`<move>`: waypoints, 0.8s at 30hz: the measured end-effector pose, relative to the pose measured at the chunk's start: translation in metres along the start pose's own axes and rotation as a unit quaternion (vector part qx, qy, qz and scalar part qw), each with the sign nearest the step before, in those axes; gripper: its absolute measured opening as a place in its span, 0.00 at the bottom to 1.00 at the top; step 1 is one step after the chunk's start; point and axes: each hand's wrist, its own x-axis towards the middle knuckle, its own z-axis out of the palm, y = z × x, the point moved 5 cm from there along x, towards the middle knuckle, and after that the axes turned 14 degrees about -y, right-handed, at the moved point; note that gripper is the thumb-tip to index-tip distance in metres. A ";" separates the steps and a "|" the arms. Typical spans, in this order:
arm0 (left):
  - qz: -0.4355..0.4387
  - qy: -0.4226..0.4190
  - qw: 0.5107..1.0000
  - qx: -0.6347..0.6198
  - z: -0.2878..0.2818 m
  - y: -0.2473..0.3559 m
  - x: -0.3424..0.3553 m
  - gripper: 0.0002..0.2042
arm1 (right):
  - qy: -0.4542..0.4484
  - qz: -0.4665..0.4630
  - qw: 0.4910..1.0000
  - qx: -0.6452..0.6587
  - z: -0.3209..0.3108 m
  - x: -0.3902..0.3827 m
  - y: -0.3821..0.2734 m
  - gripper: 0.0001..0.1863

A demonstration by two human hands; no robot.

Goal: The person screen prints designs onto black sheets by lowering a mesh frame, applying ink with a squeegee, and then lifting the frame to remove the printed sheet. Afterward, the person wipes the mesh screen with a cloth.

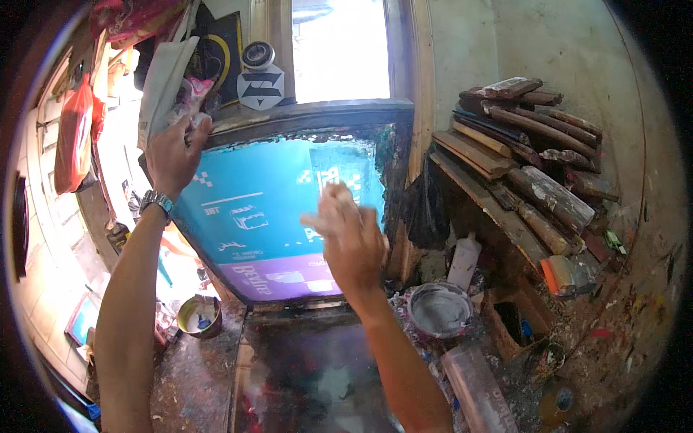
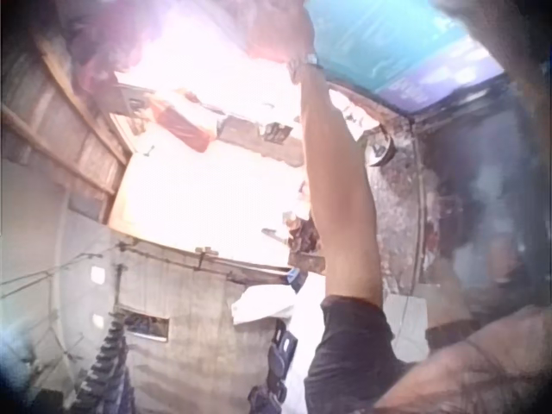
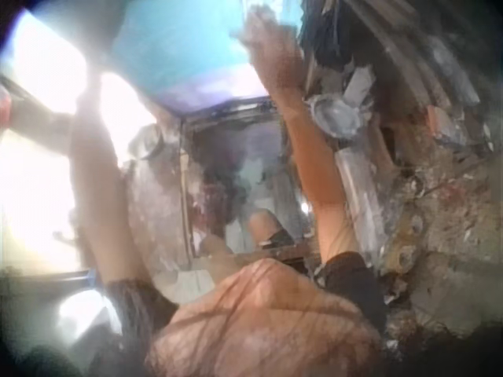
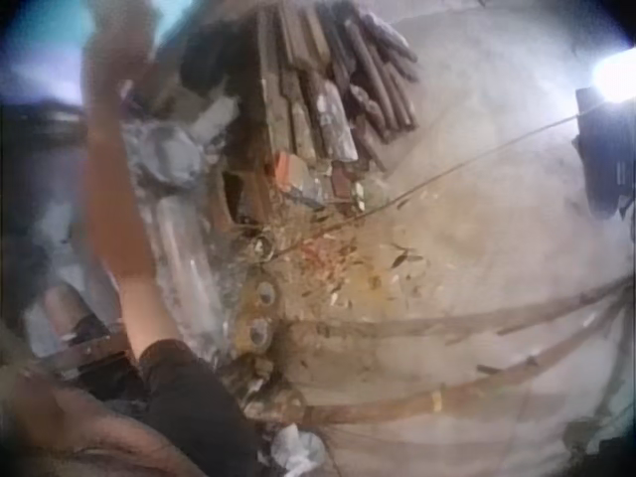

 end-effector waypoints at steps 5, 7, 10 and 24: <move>0.007 0.025 1.000 -0.005 -0.002 0.008 0.008 0.37 | -0.002 0.142 0.975 0.172 -0.014 -0.110 0.023 0.14; 0.005 0.029 1.000 0.007 0.007 0.003 0.011 0.37 | -0.020 0.185 0.965 0.186 0.001 -0.123 0.039 0.13; -0.009 0.024 0.999 0.019 0.017 -0.002 0.016 0.38 | -0.011 0.188 0.967 0.169 0.012 -0.116 0.047 0.15; -0.024 0.045 0.999 0.014 0.036 -0.015 0.028 0.40 | 0.027 0.105 0.991 0.078 0.022 -0.065 0.059 0.18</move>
